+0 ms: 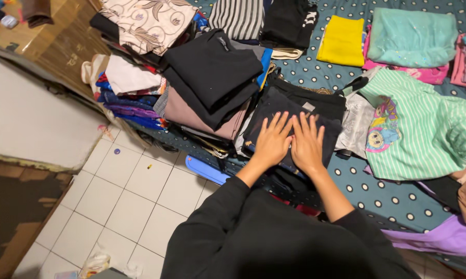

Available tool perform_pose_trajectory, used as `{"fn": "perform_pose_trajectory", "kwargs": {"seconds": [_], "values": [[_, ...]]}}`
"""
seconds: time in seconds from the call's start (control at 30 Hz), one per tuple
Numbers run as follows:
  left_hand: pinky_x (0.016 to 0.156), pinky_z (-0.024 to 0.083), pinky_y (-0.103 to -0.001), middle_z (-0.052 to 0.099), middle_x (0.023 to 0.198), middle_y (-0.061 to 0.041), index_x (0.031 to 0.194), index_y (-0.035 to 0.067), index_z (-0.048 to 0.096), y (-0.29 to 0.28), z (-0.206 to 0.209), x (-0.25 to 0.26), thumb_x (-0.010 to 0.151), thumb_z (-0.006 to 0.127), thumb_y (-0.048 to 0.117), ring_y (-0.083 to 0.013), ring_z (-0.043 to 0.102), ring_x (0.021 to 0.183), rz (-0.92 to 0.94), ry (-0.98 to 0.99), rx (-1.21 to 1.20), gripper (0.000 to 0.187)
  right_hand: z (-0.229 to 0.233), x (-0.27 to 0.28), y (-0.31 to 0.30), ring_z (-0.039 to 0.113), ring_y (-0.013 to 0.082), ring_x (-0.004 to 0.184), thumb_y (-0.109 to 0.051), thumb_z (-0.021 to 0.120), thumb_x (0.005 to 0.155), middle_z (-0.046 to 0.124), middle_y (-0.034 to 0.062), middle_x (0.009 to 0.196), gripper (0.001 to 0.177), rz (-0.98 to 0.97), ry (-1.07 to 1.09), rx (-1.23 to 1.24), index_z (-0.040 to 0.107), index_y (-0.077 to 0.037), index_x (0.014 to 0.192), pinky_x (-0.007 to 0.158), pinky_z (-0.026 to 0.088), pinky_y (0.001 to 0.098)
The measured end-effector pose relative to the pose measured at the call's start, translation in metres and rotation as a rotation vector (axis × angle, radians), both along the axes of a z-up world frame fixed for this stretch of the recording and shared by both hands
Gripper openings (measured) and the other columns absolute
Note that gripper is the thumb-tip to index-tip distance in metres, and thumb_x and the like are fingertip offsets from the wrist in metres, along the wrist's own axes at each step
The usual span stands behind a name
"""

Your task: The person organizes a wardrobe by taking folded clothes from a bed, placing them into a cabinet shelf, and smoothing them out by hand.

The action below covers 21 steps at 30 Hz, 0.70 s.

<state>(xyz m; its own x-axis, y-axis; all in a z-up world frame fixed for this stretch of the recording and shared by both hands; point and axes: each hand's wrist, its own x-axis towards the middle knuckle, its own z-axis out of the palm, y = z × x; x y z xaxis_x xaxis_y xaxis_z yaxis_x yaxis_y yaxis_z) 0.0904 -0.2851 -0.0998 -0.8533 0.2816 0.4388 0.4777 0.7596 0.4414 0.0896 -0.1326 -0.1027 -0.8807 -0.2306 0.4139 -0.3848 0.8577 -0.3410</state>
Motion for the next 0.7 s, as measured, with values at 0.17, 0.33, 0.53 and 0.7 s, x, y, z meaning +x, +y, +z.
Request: {"fn": "perform_pose_trajectory", "kwargs": {"seconds": [0.17, 0.33, 0.53, 0.7], "values": [[0.123, 0.025, -0.058, 0.038, 0.164, -0.016, 0.153, 0.012, 0.047, 0.000, -0.011, 0.000, 0.095, 0.061, 0.029, -0.0353, 0.032, 0.153, 0.037, 0.037, 0.009, 0.062, -0.016, -0.007, 0.005, 0.024, 0.0455, 0.154, -0.021, 0.054, 0.098, 0.034, 0.0177, 0.166, 0.058, 0.012, -0.041, 0.037, 0.046, -0.008, 0.154, 0.119, 0.019, 0.0663], [0.123, 0.023, -0.060, 0.034, 0.164, -0.018, 0.156, 0.011, 0.043, -0.016, -0.008, 0.030, 0.095, 0.062, 0.032, -0.0381, 0.029, 0.153, 0.029, 0.042, 0.058, 0.067, -0.013, -0.003, 0.006, 0.025, 0.0465, 0.153, -0.021, 0.061, 0.097, 0.033, 0.0218, 0.165, 0.059, -0.002, -0.052, 0.004, 0.048, -0.009, 0.153, 0.118, 0.019, 0.0655], [0.123, 0.028, -0.057, 0.045, 0.161, -0.017, 0.151, 0.011, 0.054, -0.064, 0.012, 0.086, 0.099, 0.065, 0.023, -0.0388, 0.039, 0.152, -0.003, -0.047, 0.435, 0.054, 0.024, 0.047, -0.046, 0.039, 0.0489, 0.145, -0.011, 0.069, 0.094, 0.035, 0.0288, 0.161, 0.057, 0.122, 0.139, -0.262, 0.052, -0.005, 0.148, 0.120, 0.033, 0.0557], [0.115, 0.050, -0.040, 0.071, 0.133, -0.011, 0.130, 0.009, 0.070, -0.147, 0.033, 0.133, 0.096, 0.063, 0.008, -0.0303, 0.064, 0.131, 0.175, 0.110, 0.669, 0.035, 0.054, 0.091, -0.141, 0.041, 0.0450, 0.140, -0.010, 0.072, 0.088, 0.036, 0.0241, 0.161, 0.053, 0.394, 0.078, -0.254, 0.060, -0.006, 0.140, 0.115, 0.038, 0.0523]]}}
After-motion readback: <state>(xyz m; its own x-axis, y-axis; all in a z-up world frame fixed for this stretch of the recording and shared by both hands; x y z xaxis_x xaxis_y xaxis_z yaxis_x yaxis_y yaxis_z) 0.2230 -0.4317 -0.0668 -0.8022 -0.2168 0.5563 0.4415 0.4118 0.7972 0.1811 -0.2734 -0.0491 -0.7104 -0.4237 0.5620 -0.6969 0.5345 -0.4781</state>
